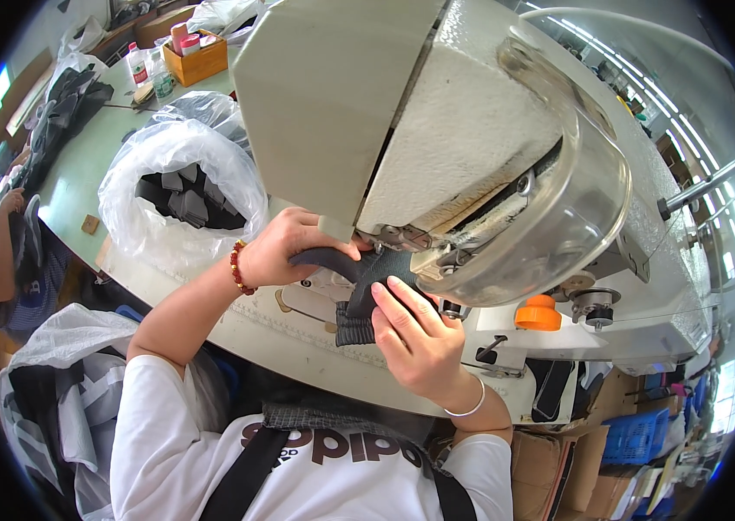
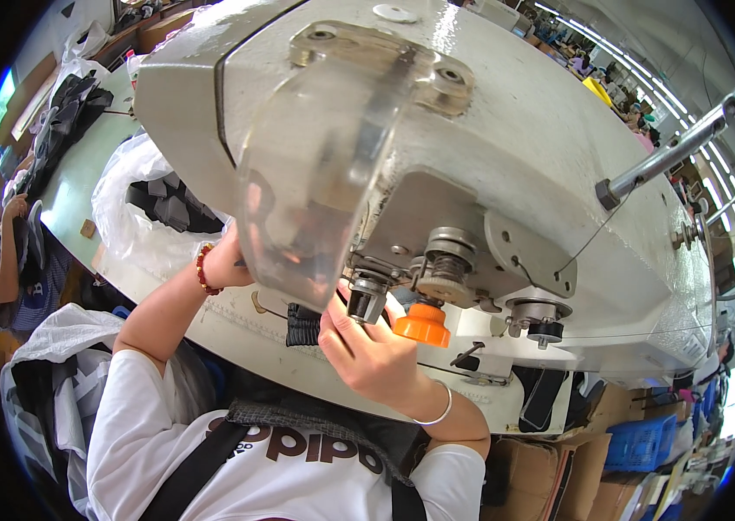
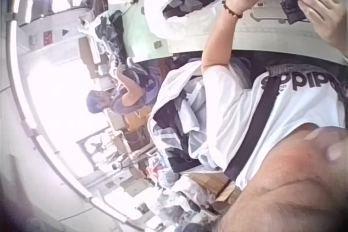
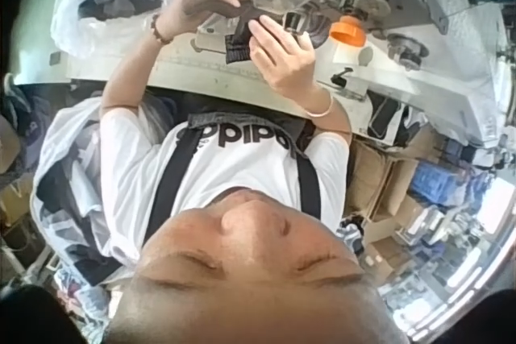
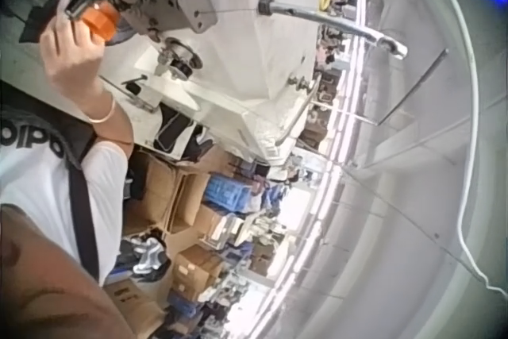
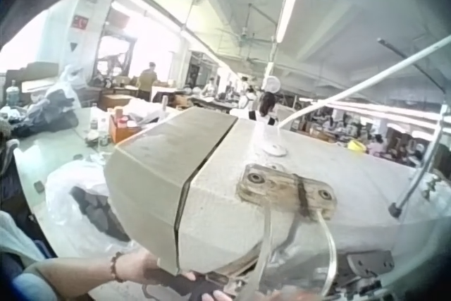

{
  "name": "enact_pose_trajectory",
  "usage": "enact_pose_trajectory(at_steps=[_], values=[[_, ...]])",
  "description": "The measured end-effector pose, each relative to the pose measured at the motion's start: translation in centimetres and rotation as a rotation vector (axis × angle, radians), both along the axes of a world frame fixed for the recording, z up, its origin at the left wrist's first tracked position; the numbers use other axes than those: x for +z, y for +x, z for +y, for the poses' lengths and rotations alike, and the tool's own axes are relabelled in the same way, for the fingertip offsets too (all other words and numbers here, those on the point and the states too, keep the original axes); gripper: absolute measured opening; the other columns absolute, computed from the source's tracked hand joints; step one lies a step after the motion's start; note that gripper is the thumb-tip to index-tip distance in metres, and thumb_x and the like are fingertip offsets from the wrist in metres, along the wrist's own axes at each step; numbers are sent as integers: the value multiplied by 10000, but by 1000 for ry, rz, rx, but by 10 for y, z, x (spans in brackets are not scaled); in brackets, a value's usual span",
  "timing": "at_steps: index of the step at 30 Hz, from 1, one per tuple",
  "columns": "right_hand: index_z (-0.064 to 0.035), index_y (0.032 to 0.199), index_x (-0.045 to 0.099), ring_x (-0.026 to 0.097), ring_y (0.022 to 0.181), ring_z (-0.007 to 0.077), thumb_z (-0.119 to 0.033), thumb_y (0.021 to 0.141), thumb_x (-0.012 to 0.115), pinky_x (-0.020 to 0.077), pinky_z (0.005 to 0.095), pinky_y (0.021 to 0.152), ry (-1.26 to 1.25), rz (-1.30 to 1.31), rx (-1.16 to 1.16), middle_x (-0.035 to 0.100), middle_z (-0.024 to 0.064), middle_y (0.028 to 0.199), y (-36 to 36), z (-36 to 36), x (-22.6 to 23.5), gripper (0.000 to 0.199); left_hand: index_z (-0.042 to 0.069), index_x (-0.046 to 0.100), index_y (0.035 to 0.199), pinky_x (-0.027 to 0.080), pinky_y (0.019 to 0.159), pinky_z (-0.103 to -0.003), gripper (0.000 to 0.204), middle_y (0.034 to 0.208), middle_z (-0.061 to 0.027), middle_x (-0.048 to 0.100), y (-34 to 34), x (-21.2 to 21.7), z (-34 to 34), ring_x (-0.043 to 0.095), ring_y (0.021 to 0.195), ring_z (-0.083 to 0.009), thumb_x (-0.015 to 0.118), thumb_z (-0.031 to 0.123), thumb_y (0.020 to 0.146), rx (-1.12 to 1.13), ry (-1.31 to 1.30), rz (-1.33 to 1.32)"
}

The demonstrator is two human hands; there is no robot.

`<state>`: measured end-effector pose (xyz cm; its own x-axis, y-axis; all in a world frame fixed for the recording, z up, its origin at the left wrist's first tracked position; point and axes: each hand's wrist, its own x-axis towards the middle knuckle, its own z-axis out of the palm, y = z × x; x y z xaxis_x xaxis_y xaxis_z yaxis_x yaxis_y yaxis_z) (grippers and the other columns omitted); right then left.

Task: Sewing and assembling pieces of a shoe upper using an industrial sewing machine.

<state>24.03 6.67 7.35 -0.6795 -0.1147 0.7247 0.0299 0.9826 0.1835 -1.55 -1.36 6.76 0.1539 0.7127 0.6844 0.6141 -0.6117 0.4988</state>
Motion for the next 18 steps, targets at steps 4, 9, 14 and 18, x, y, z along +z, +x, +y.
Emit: enact_pose_trajectory(at_steps=[4, 9, 14, 18], values=[[-34, 827, 661, 743, 1009, 272, -8, 753, 734, 523, 320, 700, -37, -18, 3, 756, 100, 1076, 3, 3, -3, 107, 84, 741, 1063, 560, 878, -409, 376, 1123, -76, 762, 1, 5, -4, 722, 983, -304, 800, 56, 693, 39, 55, 169], [-21, 841, 670, 740, 1063, 290, 10, 726, 713, 546, 340, 728, -96, -28, 71, 756, 112, 1091, 6, 17, -3, 126, 101, 739, 1047, 566, 841, -394, 359, 1119, -73, 762, 8, 2, -5, 728, 956, -279, 808, 166, 701, 104, 160, 241], [-27, 895, 678, 721, 1122, 257, -28, 604, 704, 546, 392, 774, -84, -95, 40, 733, 82, 1205, 11, 25, 2, 293, 90, 722, 1071, 542, 719, -340, 391, 1121, -80, 760, 20, -8, -8, 730, 883, -235, 798, 200, 703, 219, 209, 317], [-60, 911, 682, 725, 1098, 255, -47, 641, 720, 546, 373, 771, -49, -67, 22, 732, 95, 1193, 9, 23, -3, 273, 95, 737, 1074, 522, 730, -363, 368, 1137, -83, 759, 22, -17, -6, 730, 879, -222, 787, 196, 724, 244, 209, 308]])
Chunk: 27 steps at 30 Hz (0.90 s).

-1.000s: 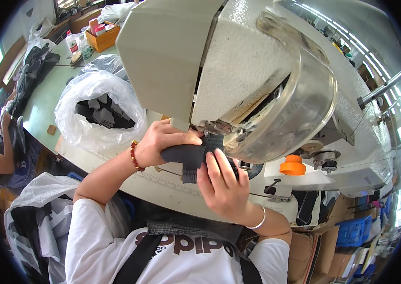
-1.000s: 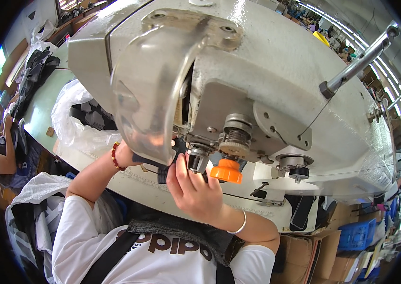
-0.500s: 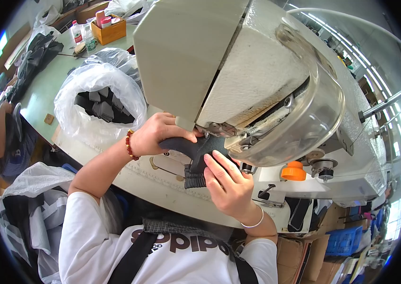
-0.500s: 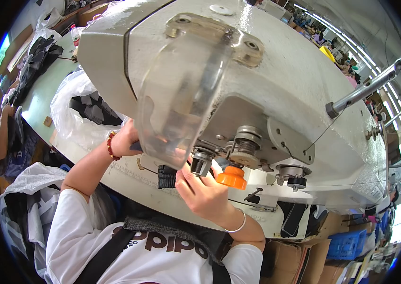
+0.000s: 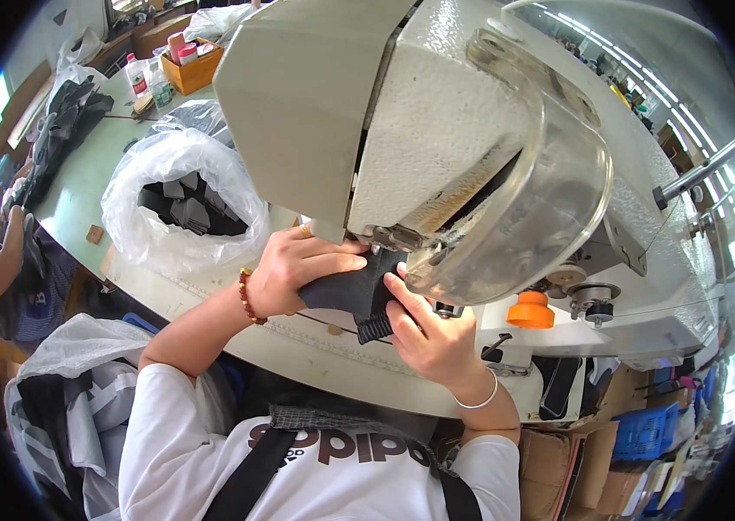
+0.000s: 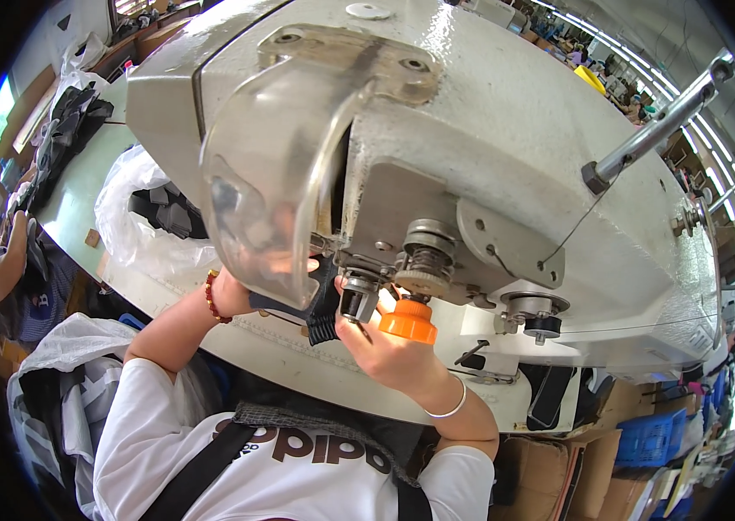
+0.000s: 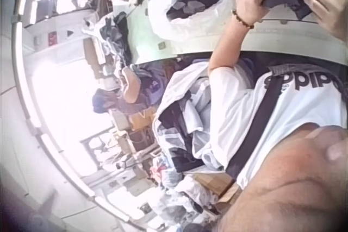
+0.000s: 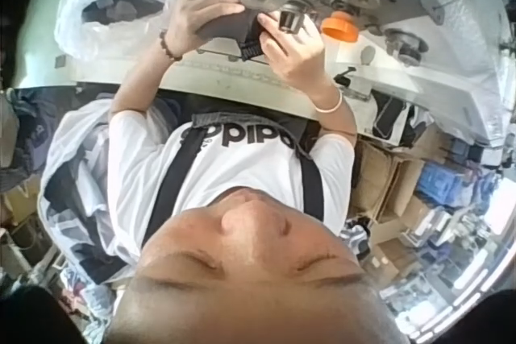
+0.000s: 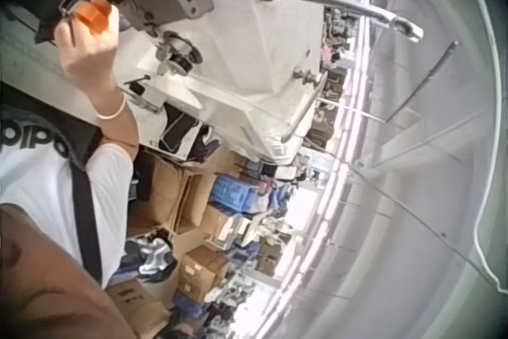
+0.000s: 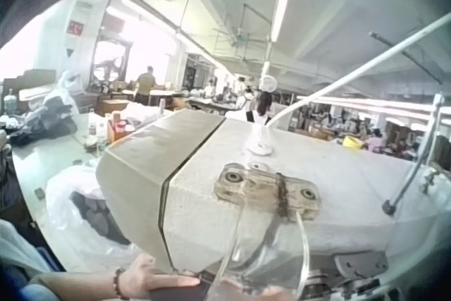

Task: Sewing and assembling pieces of a shoe upper using an industrial sewing machine.

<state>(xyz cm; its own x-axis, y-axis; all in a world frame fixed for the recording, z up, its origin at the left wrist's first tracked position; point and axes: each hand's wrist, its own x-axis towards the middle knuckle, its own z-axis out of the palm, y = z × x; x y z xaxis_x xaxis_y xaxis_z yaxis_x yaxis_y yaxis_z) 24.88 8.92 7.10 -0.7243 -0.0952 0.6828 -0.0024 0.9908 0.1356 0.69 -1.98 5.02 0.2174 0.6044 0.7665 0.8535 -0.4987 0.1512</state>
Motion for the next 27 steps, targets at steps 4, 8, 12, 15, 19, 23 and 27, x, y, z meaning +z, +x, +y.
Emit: enact_pose_trajectory(at_steps=[4, 8, 12, 15, 19, 23, 27], values=[[-116, 914, 683, 730, 975, 241, -91, 713, 748, 555, 358, 767, 128, 62, -69, 733, 106, 1104, -7, -6, -12, 213, 86, 750, 1071, 526, 822, -406, 343, 1132, -88, 760, 6, -9, -9, 735, 943, -245, 779, 189, 745, 8, -80, -124], [-105, 906, 681, 721, 872, 212, -88, 733, 738, 565, 327, 737, 138, 140, -17, 729, 93, 1029, -9, -8, -16, 183, 27, 732, 1051, 587, 914, -408, 320, 1100, -121, 759, 12, 5, -16, 735, 1014, -261, 737, 55, 732, -90, 179, 104], [-76, 895, 691, 702, 836, 197, -78, 725, 731, 562, 281, 680, 146, 177, 38, 713, 75, 984, -9, -7, -21, 175, 11, 719, 1019, 603, 900, -379, 362, 1111, -130, 754, 15, 0, -19, 732, 1065, -295, 673, -81, 672, -120, 69, -219], [-72, 899, 702, 687, 818, 202, -65, 736, 732, 569, 288, 668, 121, 182, 51, 698, 73, 955, -9, -6, -22, 166, 6, 712, 1003, 607, 894, -386, 317, 1123, -132, 752, 14, 3, -18, 734, 1064, -300, 715, -49, 691, -154, 30, -182], [-61, 909, 703, 682, 816, 210, -55, 747, 735, 579, 301, 674, 112, 186, 62, 692, 83, 949, -9, -8, -21, 165, 11, 711, 999, 619, 881, -387, 275, 1127, -132, 748, 16, 10, -21, 734, 1057, -314, 777, 38, 734, -137, 61, -38], [-31, 918, 692, 681, 824, 221, -45, 751, 736, 589, 328, 694, 77, 177, 84, 694, 93, 962, -10, -9, -21, 173, 8, 713, 1007, 624, 877, -394, 262, 1122, -132, 747, 15, 3, -19, 734, 1055, -313, 760, 29, 751, -167, 56, -38], [-19, 936, 662, 688, 845, 239, -45, 762, 733, 593, 353, 733, 62, 168, 65, 702, 102, 986, -9, -8, -28, 190, 3, 715, 1015, 613, 912, -421, 261, 1110, -134, 745, 17, 8, -21, 735, 1049, -314, 733, 3, 755, -154, 82, 42]])
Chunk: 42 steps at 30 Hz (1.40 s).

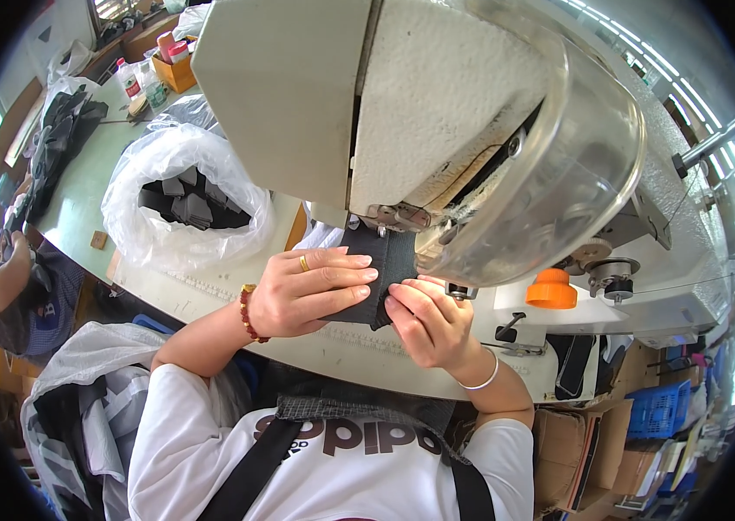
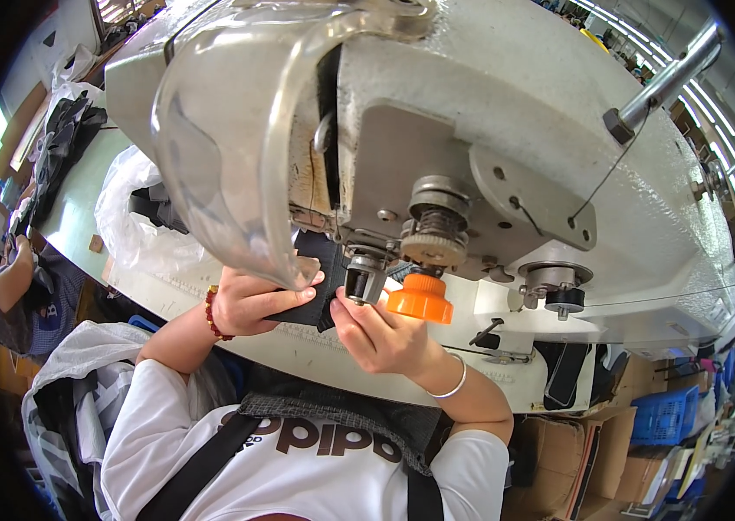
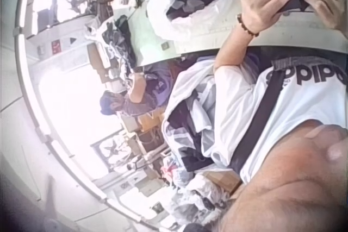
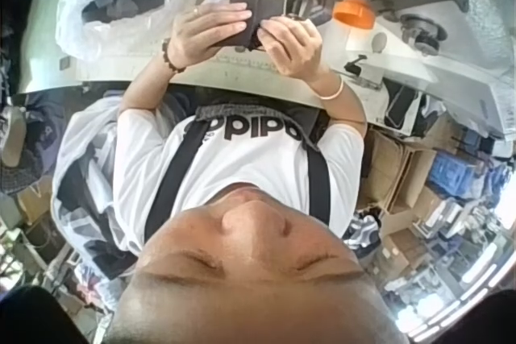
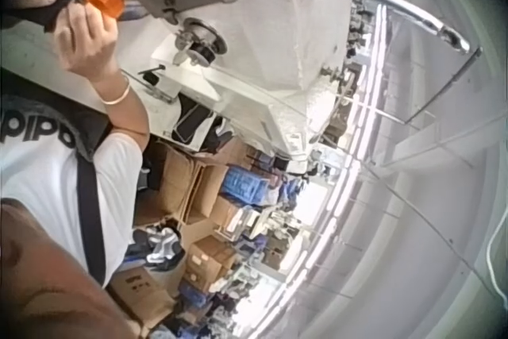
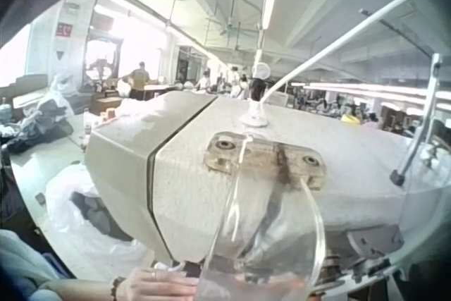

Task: Sewing and assembling pieces of a shoe upper using an industrial sewing machine.

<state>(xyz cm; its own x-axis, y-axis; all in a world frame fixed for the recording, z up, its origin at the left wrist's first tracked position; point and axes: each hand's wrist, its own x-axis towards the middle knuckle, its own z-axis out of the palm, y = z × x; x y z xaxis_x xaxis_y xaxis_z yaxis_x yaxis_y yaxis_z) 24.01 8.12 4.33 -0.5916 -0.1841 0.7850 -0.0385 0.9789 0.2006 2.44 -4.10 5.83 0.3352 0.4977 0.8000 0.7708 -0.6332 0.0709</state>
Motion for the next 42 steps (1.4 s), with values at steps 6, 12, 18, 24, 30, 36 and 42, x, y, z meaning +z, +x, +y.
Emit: enact_pose_trajectory(at_steps=[6, 12, 18, 24, 30, 36, 42], values=[[-36, 908, 636, 694, 858, 242, -32, 755, 727, 596, 353, 741, 48, 7, 10, 710, 110, 1003, -3, 1, 0, 178, -11, 689, 1001, 599, 937, -415, 263, 1116, -141, 751, 3, -2, -1, 737, 1052, -313, 692, -72, 745, 18, -109, -161], [-65, 885, 633, 699, 846, 203, -29, 742, 719, 526, 282, 607, 95, 67, -35, 724, 78, 992, -4, 1, -2, 171, -19, 656, 1008, 602, 919, -407, 303, 1114, -140, 752, 1, 9, -2, 726, 1080, -335, 662, -109, 718, -3, -239, -445], [-85, 864, 622, 701, 822, 182, -57, 753, 729, 409, 240, 557, 93, 63, -51, 741, 64, 1001, -4, 1, 0, 156, -10, 646, 955, 611, 924, -437, 228, 1117, -108, 716, 7, 23, -6, 713, 1096, -310, 696, -30, 734, 74, -118, 47], [-80, 855, 613, 693, 816, 182, -71, 773, 737, 434, 248, 619, 119, 69, -90, 746, 67, 1005, -7, -6, 5, 149, 1, 636, 915, 622, 898, -420, 180, 1072, -121, 717, 10, 27, -6, 726, 1050, -301, 697, 7, 745, 99, -89, 93], [-67, 852, 630, 691, 799, 193, -20, 785, 737, 533, 272, 666, 117, 53, -95, 742, 100, 1001, -11, -3, 5, 135, 5, 637, 924, 622, 898, -424, 201, 1080, -123, 715, 6, 27, -3, 723, 1053, -305, 695, 4, 732, 94, -110, 79], [-77, 870, 651, 707, 824, 205, 9, 771, 729, 563, 279, 716, 95, 91, -88, 739, 111, 1008, -21, 7, -7, 152, -5, 645, 974, 617, 908, -424, 285, 1101, -123, 711, 0, 18, 5, 718, 1059, -319, 699, -23, 695, 77, -133, 8], [-65, 924, 655, 711, 880, 227, 22, 785, 725, 569, 303, 769, 100, 107, -105, 720, 128, 1040, -18, 11, -14, 178, -8, 658, 974, 613, 904, -420, 253, 1119, -138, 721, -2, 15, 6, 716, 1081, -325, 697, -22, 725, 93, -128, 0]])
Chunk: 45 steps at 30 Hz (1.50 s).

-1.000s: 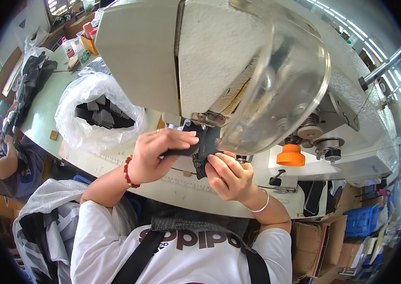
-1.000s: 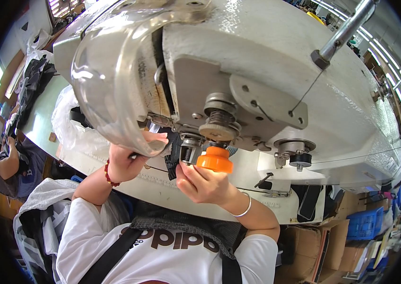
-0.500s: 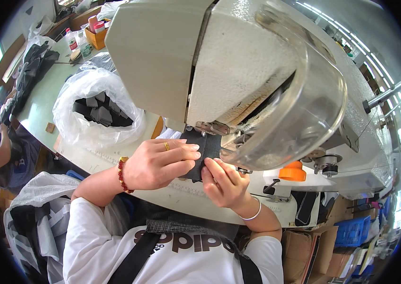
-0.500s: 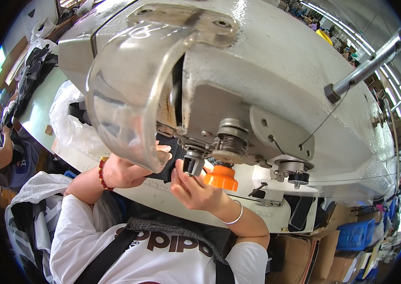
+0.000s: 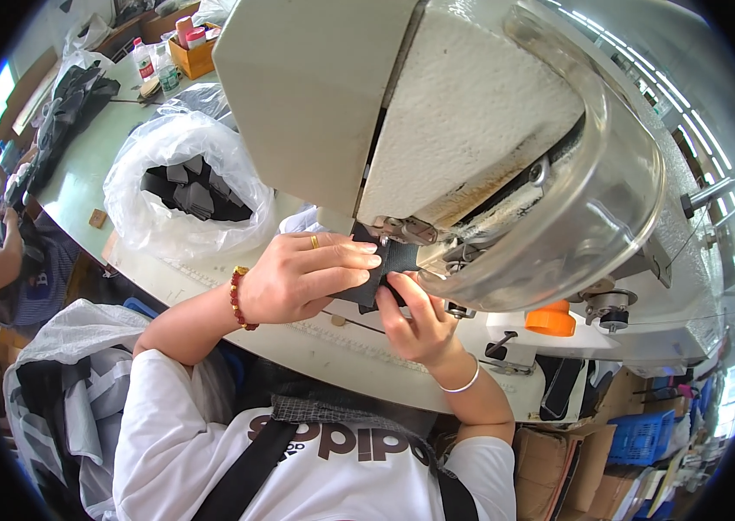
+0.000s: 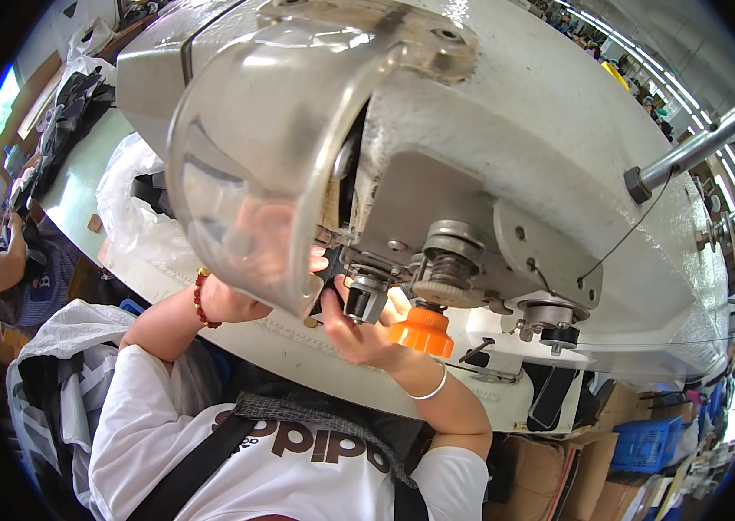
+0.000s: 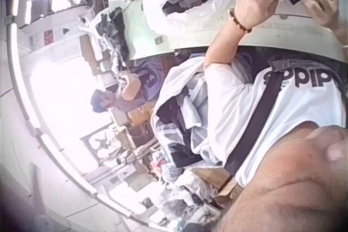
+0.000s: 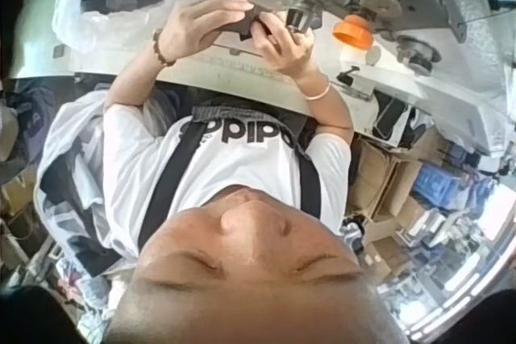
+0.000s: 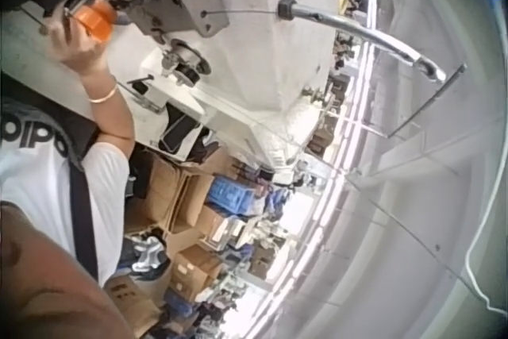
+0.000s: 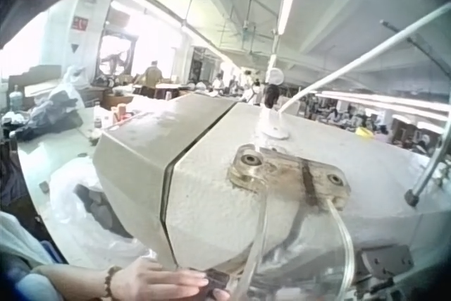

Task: Sewing and assembling pieces of a shoe upper using an industrial sewing machine.

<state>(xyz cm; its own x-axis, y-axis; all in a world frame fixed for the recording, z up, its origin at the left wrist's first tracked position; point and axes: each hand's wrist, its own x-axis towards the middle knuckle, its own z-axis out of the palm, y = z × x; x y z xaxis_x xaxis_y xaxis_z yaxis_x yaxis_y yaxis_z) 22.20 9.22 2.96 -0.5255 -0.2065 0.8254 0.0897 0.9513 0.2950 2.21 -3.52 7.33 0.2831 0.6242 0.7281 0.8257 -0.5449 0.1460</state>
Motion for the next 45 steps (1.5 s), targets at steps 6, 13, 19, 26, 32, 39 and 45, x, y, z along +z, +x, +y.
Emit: enact_pose_trajectory(at_steps=[6, 13, 19, 26, 32, 39, 45], values=[[-52, 973, 668, 706, 877, 247, 30, 764, 761, 595, 348, 814, 32, 32, 128, 694, 133, 1031, 5, 11, -5, 243, 1, 703, 1003, 607, 919, -421, 262, 1147, -137, 726, -7, -16, 4, 714, 1093, -316, 701, -11, 741, -77, 12, -63], [-52, 953, 681, 711, 843, 238, -7, 729, 779, 593, 354, 774, 14, -25, 98, 701, 125, 1017, 9, 5, 3, 249, 13, 739, 1042, 604, 943, -424, 259, 1149, -128, 729, -10, -25, 4, 715, 1097, -287, 728, 58, 787, -57, 27, 77], [-54, 938, 688, 706, 786, 211, -7, 714, 782, 580, 349, 741, 62, -53, 65, 712, 107, 997, 8, 1, 12, 247, 10, 747, 1028, 604, 943, -419, 237, 1132, -131, 735, -12, -31, 10, 722, 1078, -288, 724, 54, 796, -72, 105, 75], [-60, 902, 685, 696, 767, 194, -20, 694, 755, 559, 327, 696, 16, 8, 83, 726, 100, 990, 6, -1, 11, 223, -19, 737, 1038, 597, 928, -387, 222, 1089, -147, 761, -3, -30, 4, 739, 1044, -292, 711, -26, 818, -66, -42, -530], [-61, 854, 667, 698, 776, 199, -22, 690, 747, 556, 330, 662, -15, 18, 105, 729, 110, 998, 5, 1, 10, 187, -10, 738, 1050, 595, 930, -412, 247, 1062, -142, 766, 7, -15, 3, 742, 1035, -297, 711, -37, 806, -16, 43, -331], [-68, 853, 666, 697, 765, 199, -5, 708, 746, 547, 320, 644, -20, 23, 87, 732, 106, 984, 4, -1, 13, 177, 2, 742, 1034, 598, 932, -422, 256, 1069, -119, 755, 3, -16, 1, 737, 1050, -279, 713, 2, 780, 8, 170, 55], [-76, 898, 686, 693, 756, 183, 16, 710, 737, 549, 320, 682, -71, 17, 72, 735, 94, 981, 4, -2, 10, 215, 15, 747, 1039, 597, 934, -428, 266, 1093, -117, 751, -2, -30, 9, 730, 1067, -281, 755, 61, 778, -25, 251, 93]])
